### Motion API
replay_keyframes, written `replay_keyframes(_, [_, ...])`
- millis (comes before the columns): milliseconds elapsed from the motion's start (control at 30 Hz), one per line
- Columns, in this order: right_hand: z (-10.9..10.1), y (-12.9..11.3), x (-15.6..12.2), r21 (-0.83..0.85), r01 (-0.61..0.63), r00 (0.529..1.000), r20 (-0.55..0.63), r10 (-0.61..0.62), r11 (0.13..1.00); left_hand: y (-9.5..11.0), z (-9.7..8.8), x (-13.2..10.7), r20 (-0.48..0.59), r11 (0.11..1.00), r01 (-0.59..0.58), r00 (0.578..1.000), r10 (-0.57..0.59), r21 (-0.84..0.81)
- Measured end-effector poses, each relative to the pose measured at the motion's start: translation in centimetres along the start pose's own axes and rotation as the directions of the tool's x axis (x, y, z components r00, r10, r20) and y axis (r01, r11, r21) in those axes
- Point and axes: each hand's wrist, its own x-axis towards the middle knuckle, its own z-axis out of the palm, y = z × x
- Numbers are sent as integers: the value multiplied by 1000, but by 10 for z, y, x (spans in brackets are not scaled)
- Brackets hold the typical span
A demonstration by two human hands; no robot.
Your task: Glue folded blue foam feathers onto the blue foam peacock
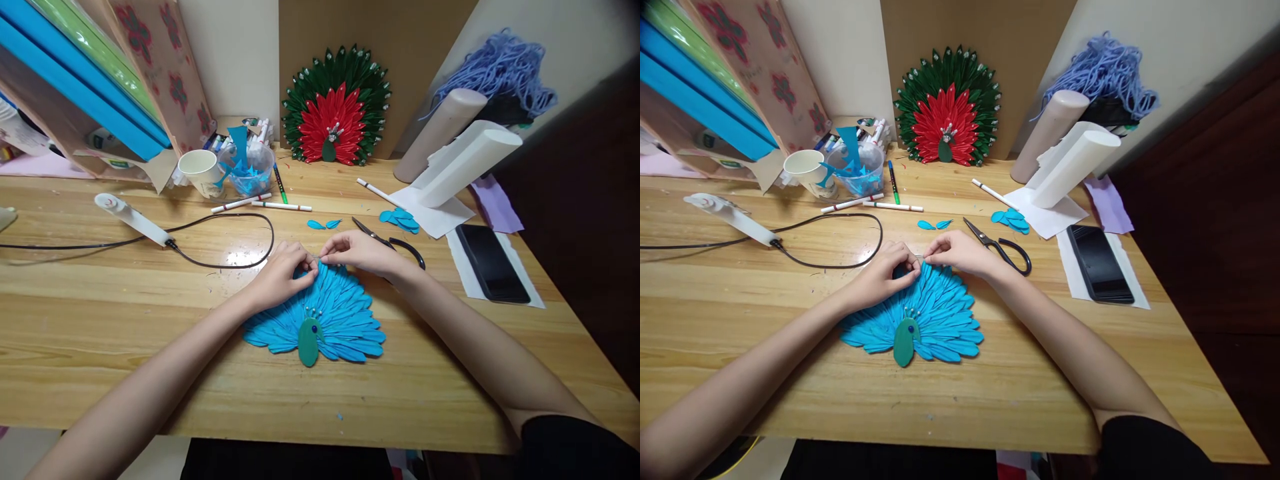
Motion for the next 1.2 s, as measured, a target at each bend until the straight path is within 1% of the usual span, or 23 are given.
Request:
replay_keyframes(67, [0,0,0,-29,9,1000,3,-9,1000,0,0,0,3,1000,4,1000,-4,7])
replay_keyframes(300, [3,-6,-4,-78,62,996,69,-56,995,-2,2,0,1,1000,6,1000,-6,6])
replay_keyframes(500, [5,-2,-4,-159,153,986,84,-141,975,-1,2,0,-16,1000,-12,1000,13,5])
replay_keyframes(567, [6,-1,-4,-178,172,984,80,-160,969,-2,2,0,-17,1000,-12,1000,13,10])
replay_keyframes(700, [8,-1,-4,-254,188,982,27,-188,949,-3,3,0,-27,1000,-16,999,17,14])
replay_keyframes(767, [8,-2,-4,-275,198,980,28,-198,941,-4,4,0,-32,1000,-22,999,22,15])
replay_keyframes(1000, [4,0,-1,-216,223,973,110,-203,951,-5,5,1,-44,999,-36,998,37,25])
replay_keyframes(1200, [3,1,0,-209,234,970,113,-214,950,-5,6,0,-65,999,-31,997,33,24])
